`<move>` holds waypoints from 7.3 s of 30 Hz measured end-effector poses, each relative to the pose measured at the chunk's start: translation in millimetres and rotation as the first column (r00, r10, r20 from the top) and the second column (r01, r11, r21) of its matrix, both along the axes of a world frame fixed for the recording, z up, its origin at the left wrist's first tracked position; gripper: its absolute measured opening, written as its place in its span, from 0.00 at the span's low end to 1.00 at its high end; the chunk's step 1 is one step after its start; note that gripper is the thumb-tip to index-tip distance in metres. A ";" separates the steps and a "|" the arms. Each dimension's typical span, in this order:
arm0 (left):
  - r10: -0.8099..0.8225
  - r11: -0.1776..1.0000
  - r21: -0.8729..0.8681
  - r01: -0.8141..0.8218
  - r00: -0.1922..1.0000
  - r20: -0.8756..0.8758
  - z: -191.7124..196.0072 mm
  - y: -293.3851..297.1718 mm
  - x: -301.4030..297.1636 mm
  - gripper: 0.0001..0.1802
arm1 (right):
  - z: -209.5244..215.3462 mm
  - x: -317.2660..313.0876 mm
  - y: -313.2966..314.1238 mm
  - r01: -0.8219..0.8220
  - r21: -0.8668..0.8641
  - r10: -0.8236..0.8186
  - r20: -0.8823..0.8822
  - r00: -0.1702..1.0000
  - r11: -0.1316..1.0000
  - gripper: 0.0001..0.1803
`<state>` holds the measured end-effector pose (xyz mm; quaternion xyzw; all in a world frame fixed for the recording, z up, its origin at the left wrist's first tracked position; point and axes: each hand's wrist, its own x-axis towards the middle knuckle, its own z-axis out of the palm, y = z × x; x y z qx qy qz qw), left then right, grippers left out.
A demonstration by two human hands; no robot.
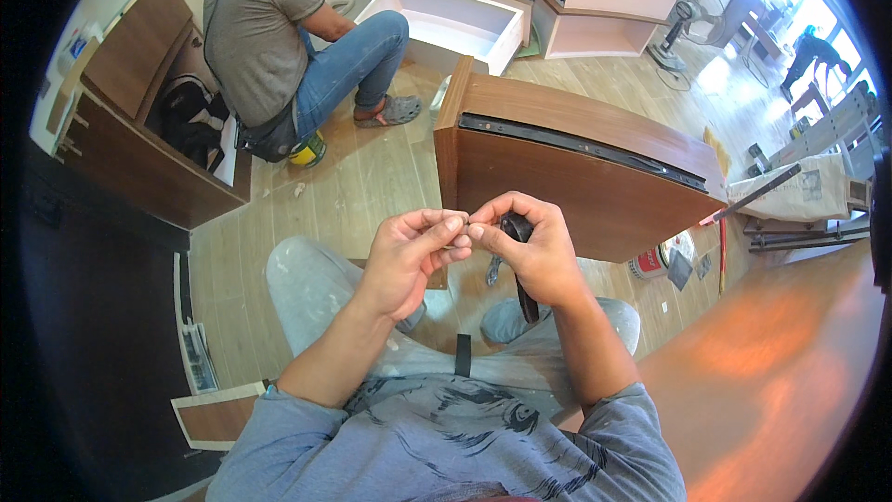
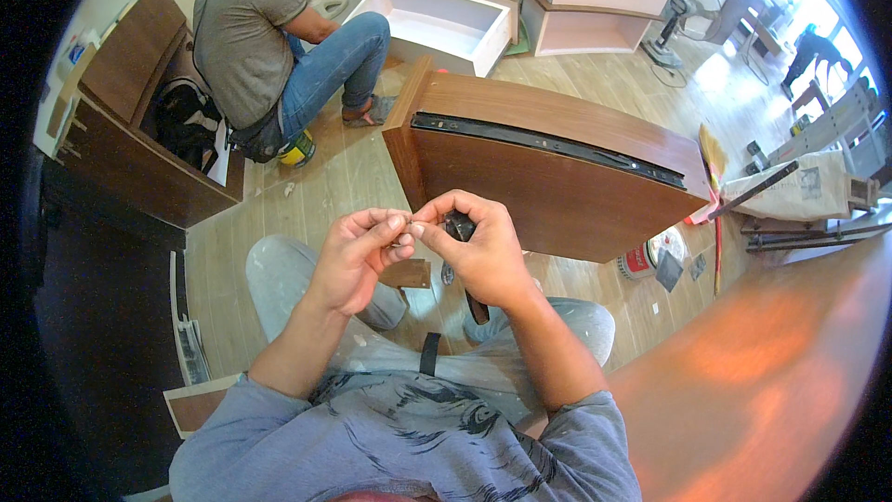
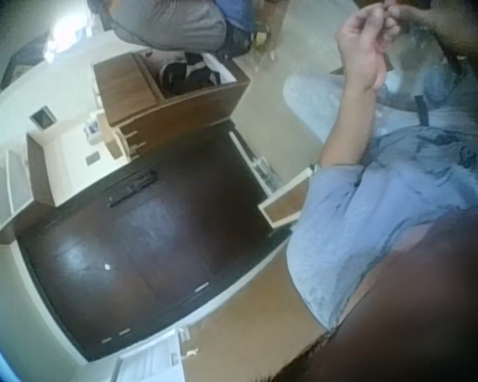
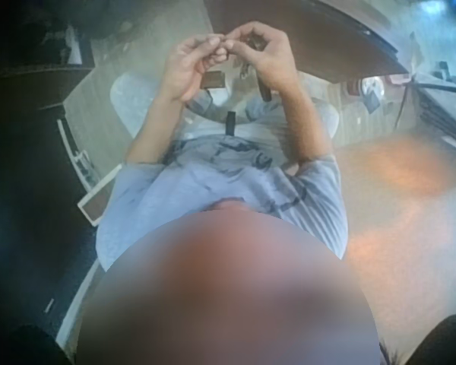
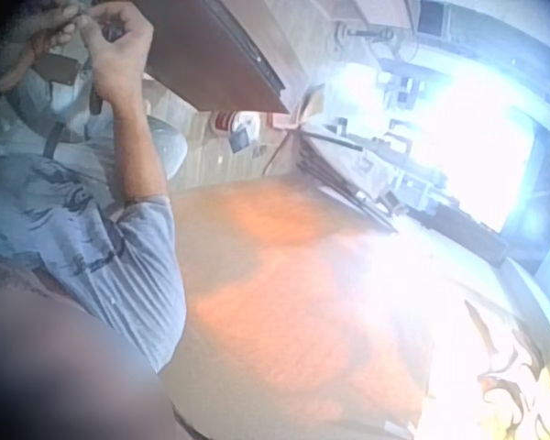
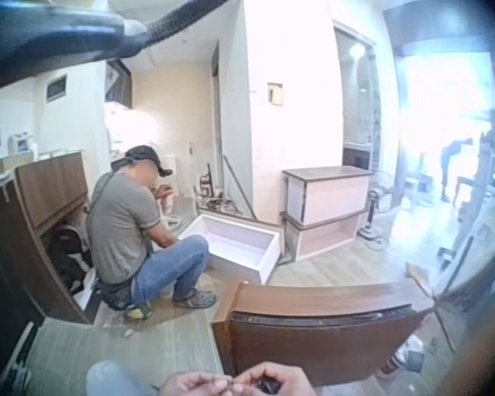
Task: The person unpacks a metal drawer slide, picks up a wooden panel, and installs the slide onto the panel using a staple gun. The person then attaches a metal handle to the drawer front and continues to secure the slide with staples.
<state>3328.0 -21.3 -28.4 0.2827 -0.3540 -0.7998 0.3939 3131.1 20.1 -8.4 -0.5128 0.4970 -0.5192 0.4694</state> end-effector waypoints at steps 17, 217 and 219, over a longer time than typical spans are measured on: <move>-0.029 0.999 -0.037 0.027 0.999 -0.041 5.0 11.2 0.7 0.10 | -4.7 6.6 2.7 0.063 -0.611 -0.270 -0.254 0.929 0.789 0.08; -0.154 0.942 -0.296 0.155 0.988 0.027 -4.5 -224.4 -75.3 0.17 | 87.4 -62.5 -179.5 -0.108 0.298 0.289 -0.669 0.685 0.948 0.08; -0.152 0.942 -0.301 0.148 0.988 0.009 -4.0 -224.3 -76.0 0.17 | 86.9 -63.0 -181.3 -0.110 0.287 0.282 -0.672 0.685 0.952 0.08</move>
